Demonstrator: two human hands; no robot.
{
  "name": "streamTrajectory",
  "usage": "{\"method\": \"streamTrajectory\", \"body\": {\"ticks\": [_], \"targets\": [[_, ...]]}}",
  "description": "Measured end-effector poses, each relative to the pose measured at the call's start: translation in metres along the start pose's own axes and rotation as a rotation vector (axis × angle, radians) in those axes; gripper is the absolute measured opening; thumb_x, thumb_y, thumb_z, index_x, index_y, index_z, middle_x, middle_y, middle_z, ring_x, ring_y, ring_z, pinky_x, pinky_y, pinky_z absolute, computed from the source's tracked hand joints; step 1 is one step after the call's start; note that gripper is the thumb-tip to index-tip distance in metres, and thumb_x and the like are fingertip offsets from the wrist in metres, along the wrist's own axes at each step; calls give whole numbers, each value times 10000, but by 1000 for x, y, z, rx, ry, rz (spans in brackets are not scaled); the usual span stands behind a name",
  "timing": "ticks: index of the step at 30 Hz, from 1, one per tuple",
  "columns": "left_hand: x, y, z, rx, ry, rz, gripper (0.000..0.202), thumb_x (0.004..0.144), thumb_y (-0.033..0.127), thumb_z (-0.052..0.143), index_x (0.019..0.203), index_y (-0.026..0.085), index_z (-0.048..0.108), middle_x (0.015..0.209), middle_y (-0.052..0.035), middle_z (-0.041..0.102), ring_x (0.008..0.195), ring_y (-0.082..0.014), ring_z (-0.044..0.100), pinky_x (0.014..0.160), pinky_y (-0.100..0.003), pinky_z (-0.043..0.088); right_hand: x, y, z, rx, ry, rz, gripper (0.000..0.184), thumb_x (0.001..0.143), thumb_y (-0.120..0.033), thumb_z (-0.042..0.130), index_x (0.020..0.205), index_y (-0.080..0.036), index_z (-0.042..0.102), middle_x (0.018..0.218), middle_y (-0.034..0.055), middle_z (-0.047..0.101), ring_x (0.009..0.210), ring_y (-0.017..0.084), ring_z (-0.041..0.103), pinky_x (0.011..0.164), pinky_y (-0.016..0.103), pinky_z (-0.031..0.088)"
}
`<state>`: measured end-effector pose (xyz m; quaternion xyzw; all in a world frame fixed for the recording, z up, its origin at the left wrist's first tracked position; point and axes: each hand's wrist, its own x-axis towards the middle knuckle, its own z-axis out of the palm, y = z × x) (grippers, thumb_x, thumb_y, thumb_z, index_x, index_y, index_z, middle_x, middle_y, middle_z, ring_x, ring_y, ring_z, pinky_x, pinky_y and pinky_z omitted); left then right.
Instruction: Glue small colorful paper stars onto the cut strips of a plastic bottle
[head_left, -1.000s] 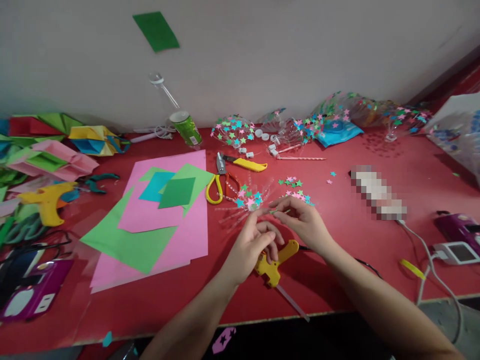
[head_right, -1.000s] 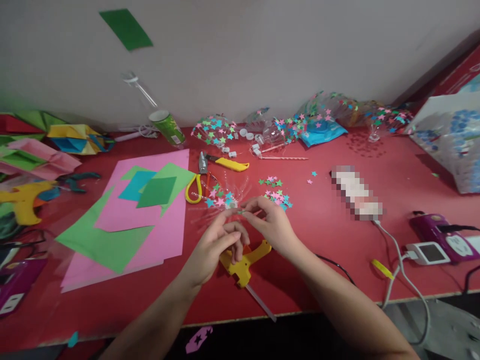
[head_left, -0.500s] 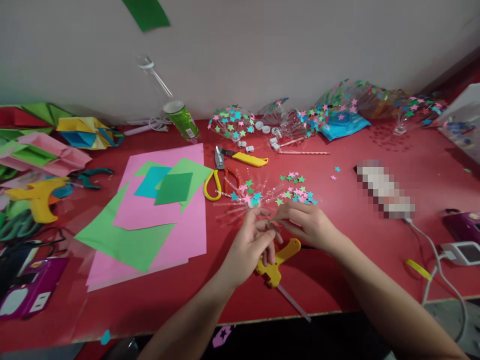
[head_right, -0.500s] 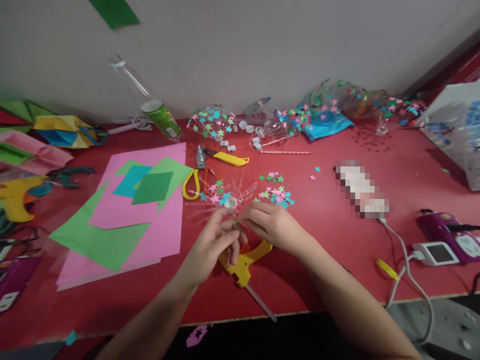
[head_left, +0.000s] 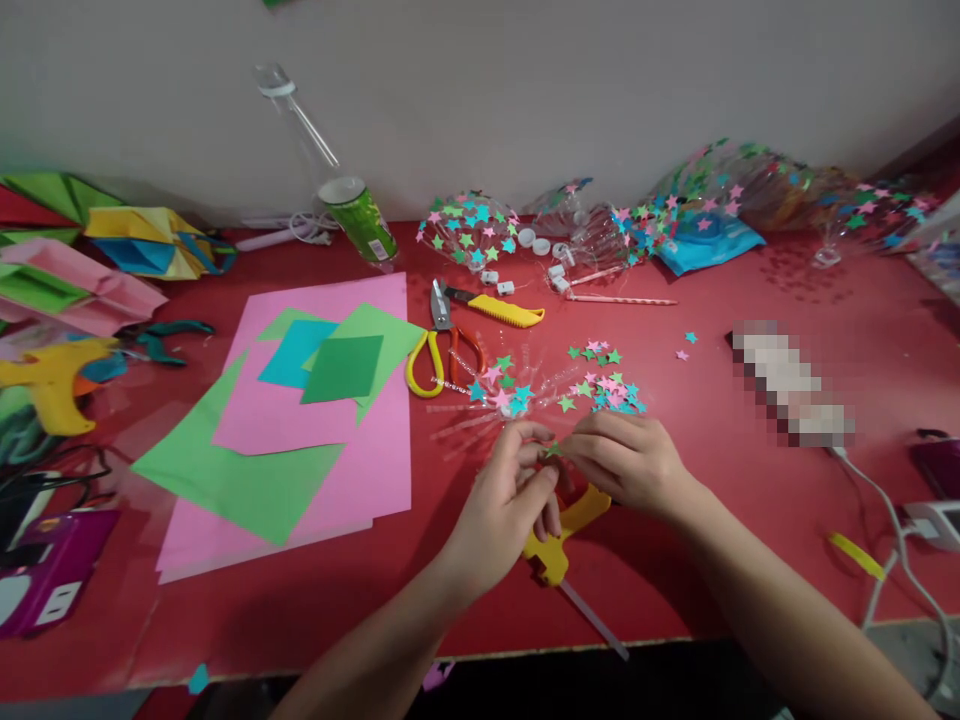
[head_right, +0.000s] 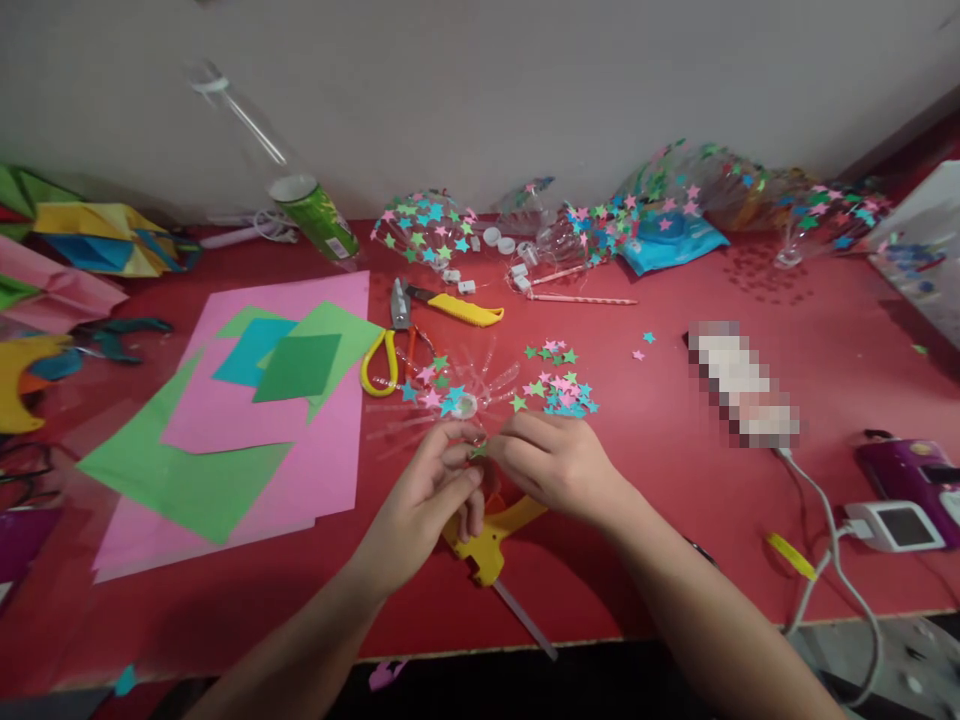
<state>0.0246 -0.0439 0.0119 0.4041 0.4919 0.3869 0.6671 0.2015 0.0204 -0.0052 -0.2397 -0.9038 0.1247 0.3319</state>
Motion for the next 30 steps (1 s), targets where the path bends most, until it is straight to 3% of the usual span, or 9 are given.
{"method": "streamTrajectory", "body": {"ticks": [6,11,16,20,24,30], "targets": [[1,-1,1,8,22,-2,181,918,248,475,1077,207,398,806,28,559,505,-64,576,443,-185,422,1,-2,8,109,-5,127,158,959,-196,493,946,-214,649,773,34,678,646,118,602,534,239,456],[2,1,2,-14,28,4,211,904,267,511,1081,199,419,1001,-50,609,549,-64,595,460,-195,435,4,-7,5,153,31,164,129,947,-198,515,950,-221,642,712,17,653,608,115,584,522,239,456],[2,2,2,-37,34,0,239,896,274,538,1098,198,435,1111,-89,611,588,-75,609,511,-220,483,9,-16,2,283,24,366,99,921,-221,563,849,-231,630,688,-14,651,534,86,534,502,223,436],[1,2,3,-18,59,5,246,883,255,560,1102,194,467,1094,-84,619,698,-107,615,573,-232,533,8,-18,8,332,17,486,116,900,-235,563,813,-233,640,685,-19,658,546,88,548,503,222,419],[1,1,3,-14,70,12,236,897,287,559,1096,192,476,1089,-87,621,799,-142,635,626,-252,565,7,-18,11,350,43,573,103,872,-253,573,800,-235,644,589,-43,566,512,87,509,482,219,384],[3,-2,2,47,86,38,198,941,367,506,1031,190,505,941,-49,632,700,-120,629,628,-253,562,10,-20,11,382,36,684,96,834,-257,576,754,-233,623,572,-46,535,503,89,490,473,221,367]]}}
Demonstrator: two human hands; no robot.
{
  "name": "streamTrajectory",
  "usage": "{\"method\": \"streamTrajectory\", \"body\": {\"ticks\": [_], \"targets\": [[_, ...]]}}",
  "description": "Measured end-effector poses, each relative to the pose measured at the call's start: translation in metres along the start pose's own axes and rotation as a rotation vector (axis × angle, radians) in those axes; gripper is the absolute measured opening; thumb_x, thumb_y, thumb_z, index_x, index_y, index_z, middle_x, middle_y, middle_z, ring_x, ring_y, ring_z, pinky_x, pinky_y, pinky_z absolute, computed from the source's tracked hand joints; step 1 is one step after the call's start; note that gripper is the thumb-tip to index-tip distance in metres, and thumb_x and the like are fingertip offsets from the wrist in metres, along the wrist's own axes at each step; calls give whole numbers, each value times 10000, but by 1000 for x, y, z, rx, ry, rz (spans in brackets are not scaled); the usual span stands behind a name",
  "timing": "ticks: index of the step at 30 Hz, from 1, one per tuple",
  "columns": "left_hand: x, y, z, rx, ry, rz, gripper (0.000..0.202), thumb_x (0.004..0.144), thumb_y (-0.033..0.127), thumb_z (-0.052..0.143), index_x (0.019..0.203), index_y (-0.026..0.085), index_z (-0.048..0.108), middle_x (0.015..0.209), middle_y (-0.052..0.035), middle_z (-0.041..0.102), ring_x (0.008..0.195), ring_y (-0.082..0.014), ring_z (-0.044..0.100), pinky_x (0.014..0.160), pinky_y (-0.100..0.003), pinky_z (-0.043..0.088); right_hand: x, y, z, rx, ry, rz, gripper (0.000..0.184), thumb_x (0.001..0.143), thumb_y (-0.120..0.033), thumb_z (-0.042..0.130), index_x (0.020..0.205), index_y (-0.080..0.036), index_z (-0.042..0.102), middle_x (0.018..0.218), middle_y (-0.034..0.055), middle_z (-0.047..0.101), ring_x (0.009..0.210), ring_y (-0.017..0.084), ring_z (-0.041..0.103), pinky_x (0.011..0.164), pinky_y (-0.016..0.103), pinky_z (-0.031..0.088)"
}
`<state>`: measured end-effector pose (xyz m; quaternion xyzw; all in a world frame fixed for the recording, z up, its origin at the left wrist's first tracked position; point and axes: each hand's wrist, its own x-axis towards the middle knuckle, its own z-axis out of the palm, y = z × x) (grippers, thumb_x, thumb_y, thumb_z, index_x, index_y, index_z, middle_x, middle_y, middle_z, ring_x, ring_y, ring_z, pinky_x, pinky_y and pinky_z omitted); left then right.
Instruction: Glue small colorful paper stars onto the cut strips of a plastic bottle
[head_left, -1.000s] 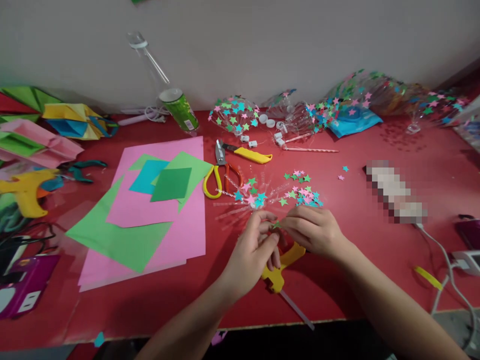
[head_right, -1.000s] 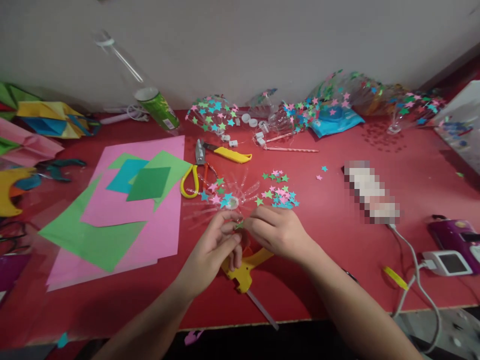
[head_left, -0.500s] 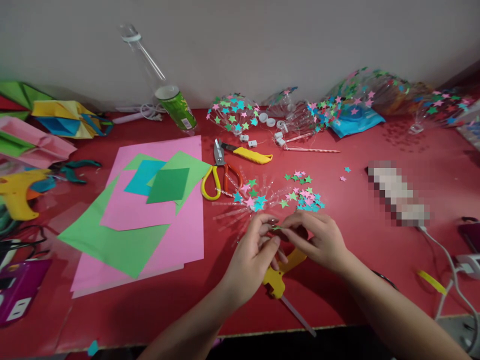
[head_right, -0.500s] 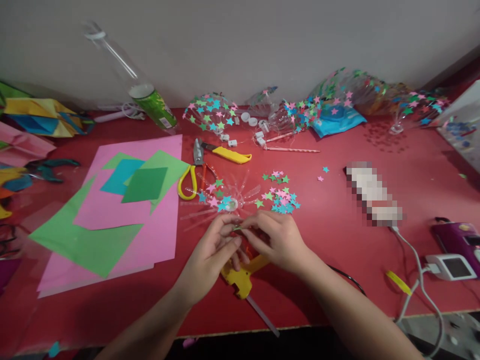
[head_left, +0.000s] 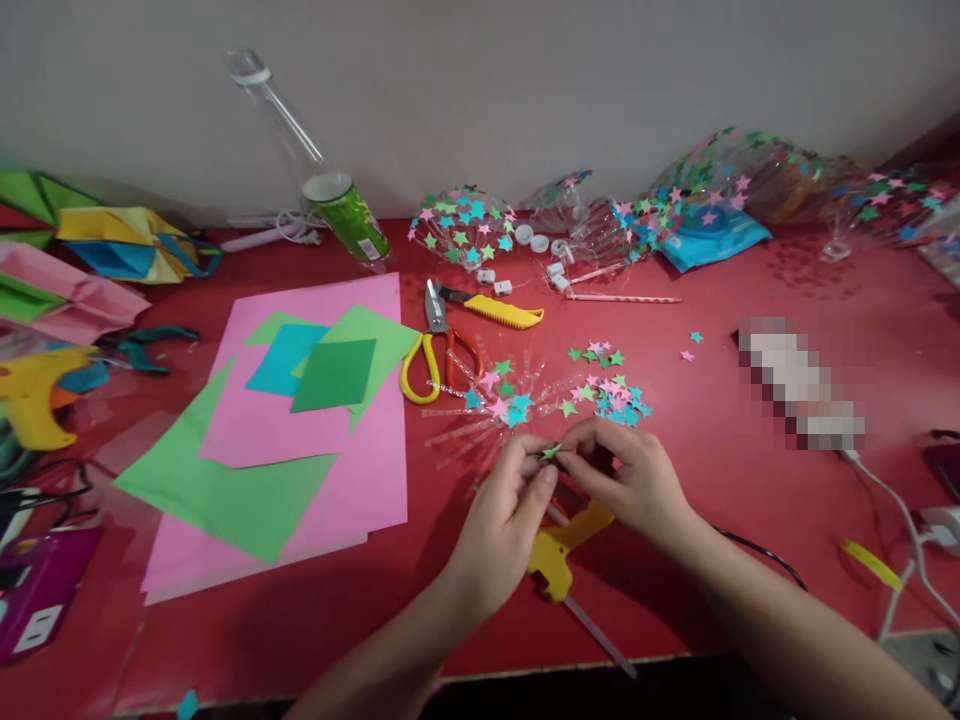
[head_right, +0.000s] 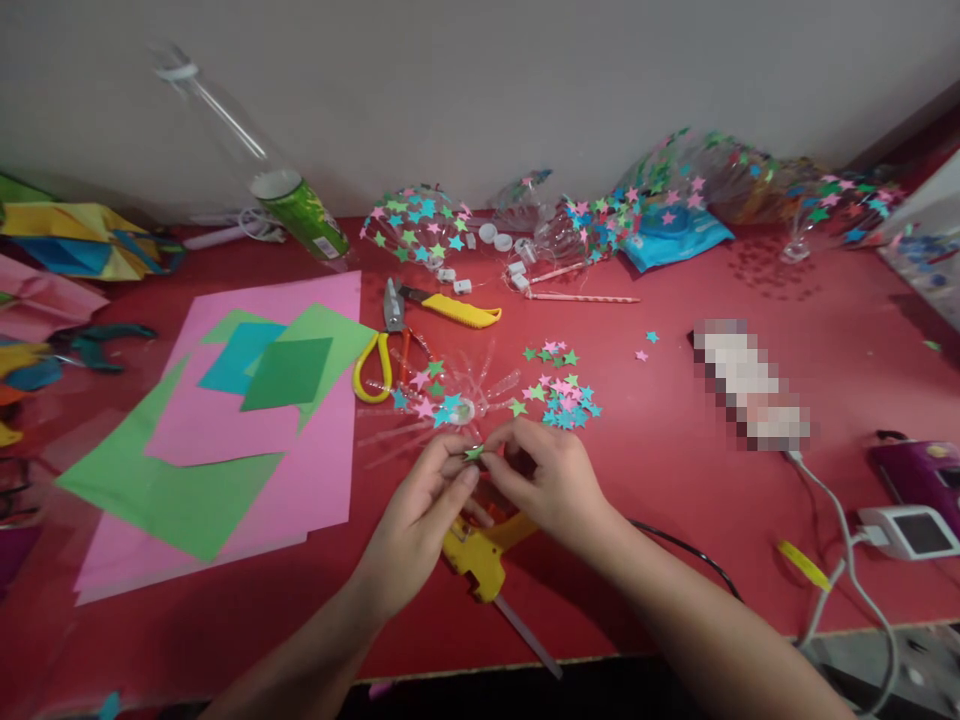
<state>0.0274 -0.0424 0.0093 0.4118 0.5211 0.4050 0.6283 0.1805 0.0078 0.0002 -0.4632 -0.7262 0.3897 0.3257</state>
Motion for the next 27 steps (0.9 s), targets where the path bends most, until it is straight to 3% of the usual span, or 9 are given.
{"method": "streamTrajectory", "body": {"ticks": [4,11,18,20,27], "targets": [[1,-6,-1,69,32,17,212,958,402,475,946,196,521,797,-3,595,621,-104,604,572,-224,538,-2,-6,4,22,20,43,83,800,-240,567,719,-229,584,558,-47,531,495,90,482,465,221,362],[0,-9,0,130,92,15,268,951,459,460,906,200,514,762,18,571,501,-80,580,454,-197,476,-3,-11,7,94,31,97,83,765,-218,549,685,-229,529,555,-50,540,479,83,467,454,216,360],[2,-9,2,219,125,40,275,970,454,413,839,222,480,406,101,395,321,-81,423,384,-186,302,-2,-12,6,121,12,108,97,781,-237,554,688,-222,530,555,-54,517,492,82,455,466,217,354],[3,-10,1,260,160,70,262,969,435,426,828,224,490,400,103,370,329,-81,389,407,-197,299,-2,-11,6,118,9,95,79,782,-235,553,706,-219,539,565,-53,520,498,82,462,474,216,357],[7,-15,-2,270,214,116,258,961,388,450,781,210,496,494,60,501,399,-88,435,430,-206,298,-2,-7,6,81,37,57,78,811,-255,541,754,-209,567,589,-49,514,516,82,464,494,211,357]]}}
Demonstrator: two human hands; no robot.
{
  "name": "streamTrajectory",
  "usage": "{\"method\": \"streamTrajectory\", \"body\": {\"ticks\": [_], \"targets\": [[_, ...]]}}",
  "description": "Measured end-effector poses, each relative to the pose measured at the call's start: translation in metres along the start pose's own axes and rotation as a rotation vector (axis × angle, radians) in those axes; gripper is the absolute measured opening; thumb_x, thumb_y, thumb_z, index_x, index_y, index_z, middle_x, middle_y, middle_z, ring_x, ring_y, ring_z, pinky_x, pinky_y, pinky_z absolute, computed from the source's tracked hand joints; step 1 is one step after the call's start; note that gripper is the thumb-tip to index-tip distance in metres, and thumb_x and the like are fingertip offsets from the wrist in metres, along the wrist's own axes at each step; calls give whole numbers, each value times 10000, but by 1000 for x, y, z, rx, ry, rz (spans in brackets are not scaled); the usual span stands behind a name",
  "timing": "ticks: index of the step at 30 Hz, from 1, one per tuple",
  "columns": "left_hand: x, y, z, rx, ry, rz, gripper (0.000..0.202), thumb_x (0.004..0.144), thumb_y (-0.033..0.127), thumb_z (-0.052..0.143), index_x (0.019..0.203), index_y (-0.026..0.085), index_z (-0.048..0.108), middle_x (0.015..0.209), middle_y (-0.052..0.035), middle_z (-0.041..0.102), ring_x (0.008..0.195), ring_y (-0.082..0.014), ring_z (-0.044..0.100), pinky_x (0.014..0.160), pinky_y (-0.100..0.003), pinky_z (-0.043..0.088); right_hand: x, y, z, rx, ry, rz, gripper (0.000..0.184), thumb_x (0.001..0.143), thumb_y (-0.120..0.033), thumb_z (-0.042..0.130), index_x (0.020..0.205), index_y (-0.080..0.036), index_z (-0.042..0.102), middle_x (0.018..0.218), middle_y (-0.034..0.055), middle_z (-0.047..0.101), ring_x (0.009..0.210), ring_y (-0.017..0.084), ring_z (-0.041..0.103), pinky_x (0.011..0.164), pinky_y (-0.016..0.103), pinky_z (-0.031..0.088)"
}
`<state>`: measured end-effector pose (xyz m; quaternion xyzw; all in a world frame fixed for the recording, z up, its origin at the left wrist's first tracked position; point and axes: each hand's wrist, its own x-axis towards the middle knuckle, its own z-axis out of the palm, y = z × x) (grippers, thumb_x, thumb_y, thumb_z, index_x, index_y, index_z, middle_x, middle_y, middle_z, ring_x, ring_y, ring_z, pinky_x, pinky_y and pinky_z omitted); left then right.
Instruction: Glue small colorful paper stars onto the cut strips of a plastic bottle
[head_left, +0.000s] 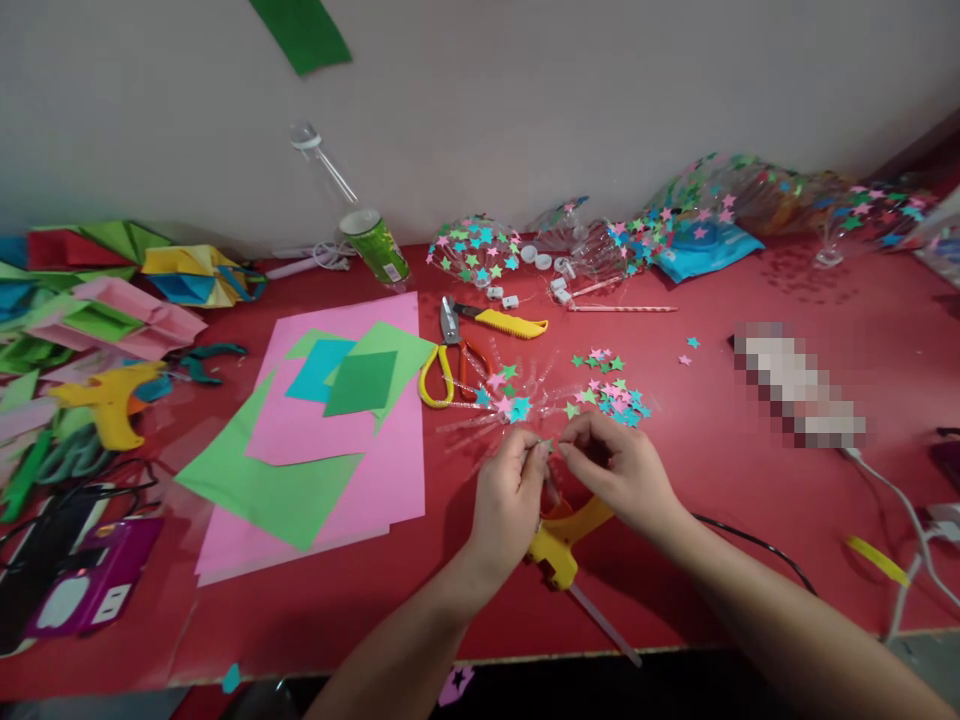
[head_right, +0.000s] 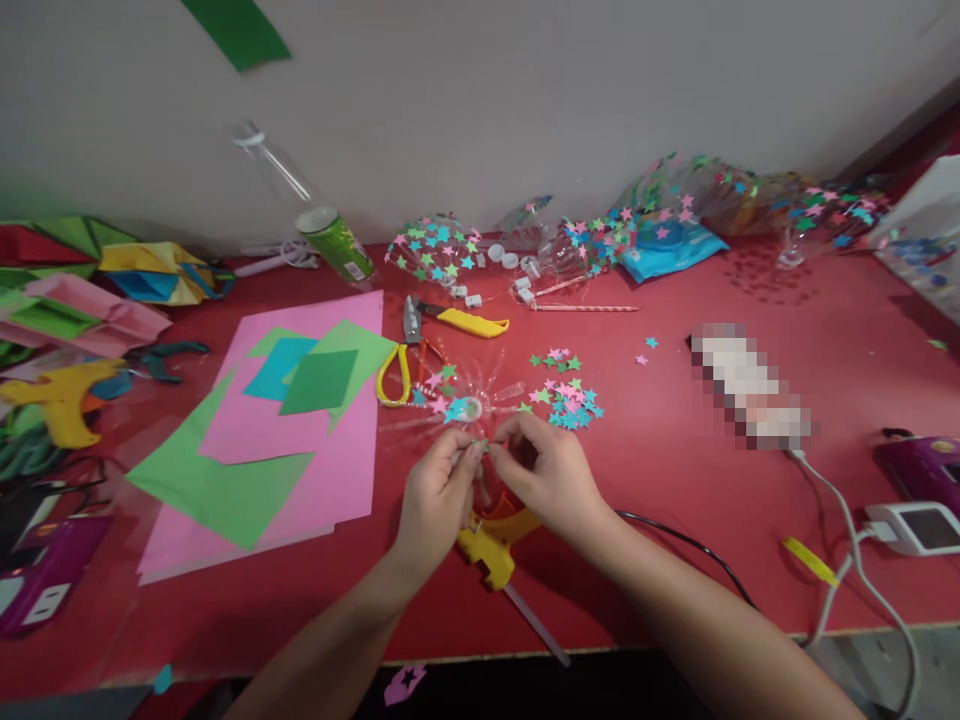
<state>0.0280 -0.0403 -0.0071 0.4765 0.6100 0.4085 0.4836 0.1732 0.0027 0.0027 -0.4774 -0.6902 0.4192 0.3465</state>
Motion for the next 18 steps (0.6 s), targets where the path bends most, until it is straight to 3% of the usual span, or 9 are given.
{"method": "streamTrajectory", "body": {"ticks": [8,13,18], "targets": [[4,0,0,-78,-44,-53,244,941,409,449,837,197,511,556,64,553,292,-45,372,319,-175,235,2,4,1,-61,19,0,160,863,-313,540,900,-199,646,576,-51,528,492,84,453,496,211,344],[5,3,-1,-87,-48,-38,227,925,413,475,876,196,523,550,78,516,290,-46,380,317,-175,259,3,7,2,-94,-3,6,213,879,-336,532,929,-193,683,588,-36,571,491,86,473,504,213,345],[5,4,-3,-75,-44,-16,231,902,385,504,788,184,516,495,72,522,313,-37,333,356,-175,252,2,8,4,-93,-5,18,199,860,-334,560,906,-195,696,593,-30,582,501,90,480,509,214,340]]}}
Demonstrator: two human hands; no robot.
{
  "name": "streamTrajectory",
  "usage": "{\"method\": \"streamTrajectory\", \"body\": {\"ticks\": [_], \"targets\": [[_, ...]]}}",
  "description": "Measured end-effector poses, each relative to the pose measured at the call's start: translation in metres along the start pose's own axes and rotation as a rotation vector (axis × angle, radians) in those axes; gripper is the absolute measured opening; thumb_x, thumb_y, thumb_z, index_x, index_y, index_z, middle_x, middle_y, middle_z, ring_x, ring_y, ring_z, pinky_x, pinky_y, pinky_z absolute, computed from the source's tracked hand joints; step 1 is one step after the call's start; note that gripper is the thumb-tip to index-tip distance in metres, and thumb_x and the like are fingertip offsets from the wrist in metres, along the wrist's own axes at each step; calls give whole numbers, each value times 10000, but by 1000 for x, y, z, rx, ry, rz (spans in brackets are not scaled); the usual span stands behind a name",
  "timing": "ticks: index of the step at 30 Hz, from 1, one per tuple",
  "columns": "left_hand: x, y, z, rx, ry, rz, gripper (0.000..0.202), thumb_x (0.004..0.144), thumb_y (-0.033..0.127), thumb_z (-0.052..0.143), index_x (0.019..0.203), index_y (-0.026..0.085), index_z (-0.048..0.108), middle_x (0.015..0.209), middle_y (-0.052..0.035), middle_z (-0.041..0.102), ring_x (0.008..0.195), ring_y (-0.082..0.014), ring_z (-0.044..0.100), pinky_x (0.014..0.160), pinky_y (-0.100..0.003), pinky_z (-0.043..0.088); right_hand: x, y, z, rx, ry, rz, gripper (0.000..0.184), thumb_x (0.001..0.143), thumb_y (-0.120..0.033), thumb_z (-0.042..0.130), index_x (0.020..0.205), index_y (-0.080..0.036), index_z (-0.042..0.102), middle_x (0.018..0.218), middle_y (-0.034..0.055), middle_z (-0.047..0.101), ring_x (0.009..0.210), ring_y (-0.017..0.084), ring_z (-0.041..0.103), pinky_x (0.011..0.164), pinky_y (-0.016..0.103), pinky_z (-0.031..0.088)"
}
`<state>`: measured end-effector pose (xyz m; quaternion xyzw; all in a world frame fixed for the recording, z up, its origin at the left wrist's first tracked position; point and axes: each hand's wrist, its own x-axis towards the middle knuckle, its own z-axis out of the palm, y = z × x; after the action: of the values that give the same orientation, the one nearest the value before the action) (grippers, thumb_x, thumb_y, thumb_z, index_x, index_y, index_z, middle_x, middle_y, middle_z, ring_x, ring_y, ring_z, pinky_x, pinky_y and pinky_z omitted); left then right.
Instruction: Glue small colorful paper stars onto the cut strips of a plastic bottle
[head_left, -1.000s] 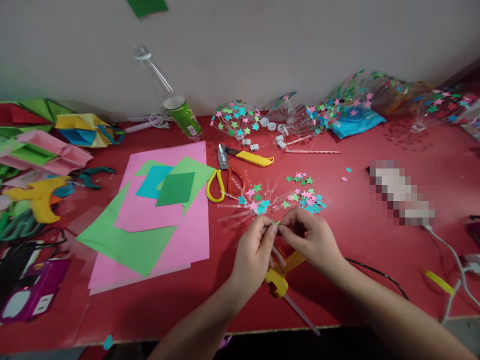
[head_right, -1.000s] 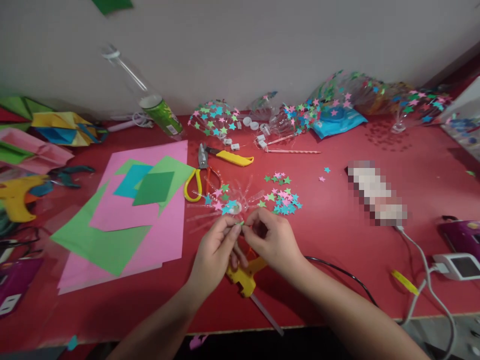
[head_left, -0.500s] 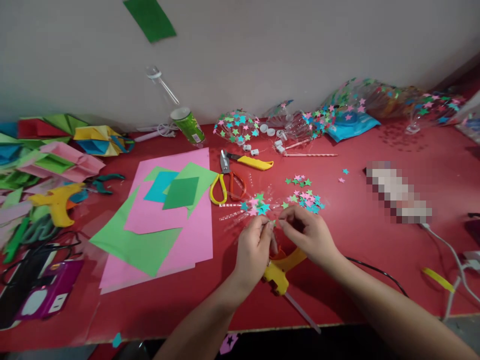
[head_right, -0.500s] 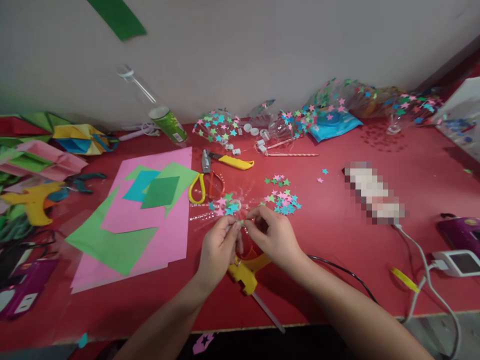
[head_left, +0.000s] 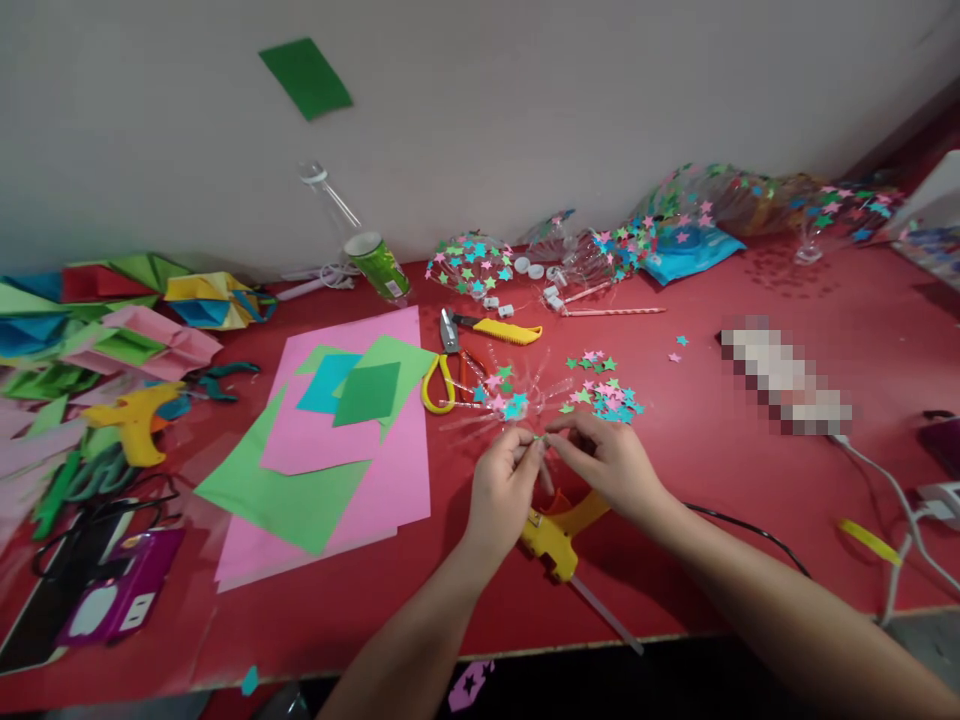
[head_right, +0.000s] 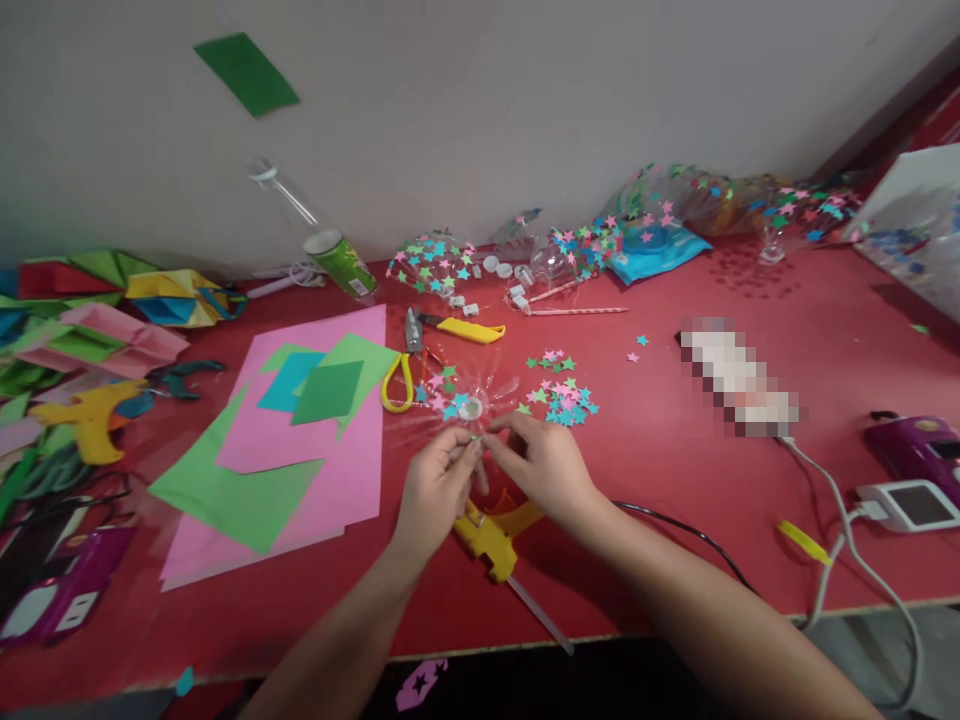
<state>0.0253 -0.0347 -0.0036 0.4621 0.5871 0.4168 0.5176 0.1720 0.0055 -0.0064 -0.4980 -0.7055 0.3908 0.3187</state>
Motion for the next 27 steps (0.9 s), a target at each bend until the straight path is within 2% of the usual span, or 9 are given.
{"method": "streamTrajectory", "body": {"ticks": [4,12,19,27], "targets": [[1,1,-2,2,-5,20,240,892,379,511,756,181,511,452,78,489,318,-41,331,376,-177,262,0,0,2,32,-17,9,197,858,-344,563,889,-195,689,580,-35,563,500,91,469,508,216,333],[1,10,-1,1,50,34,236,880,360,498,906,152,605,552,22,615,316,-47,336,340,-183,236,4,-3,3,166,-6,53,145,831,-314,545,821,-201,635,545,-61,491,495,93,452,503,217,336],[2,3,-1,22,74,68,224,864,347,536,907,154,643,548,30,591,349,-55,356,366,-190,270,7,-5,4,181,13,27,104,806,-275,538,790,-202,609,545,-67,459,506,92,423,505,217,319],[3,4,-1,-9,80,53,235,845,393,602,915,169,589,567,37,610,348,-47,361,367,-183,265,7,-9,0,273,-52,142,116,802,-311,531,788,-202,570,490,-73,481,433,90,416,470,221,309]]}}
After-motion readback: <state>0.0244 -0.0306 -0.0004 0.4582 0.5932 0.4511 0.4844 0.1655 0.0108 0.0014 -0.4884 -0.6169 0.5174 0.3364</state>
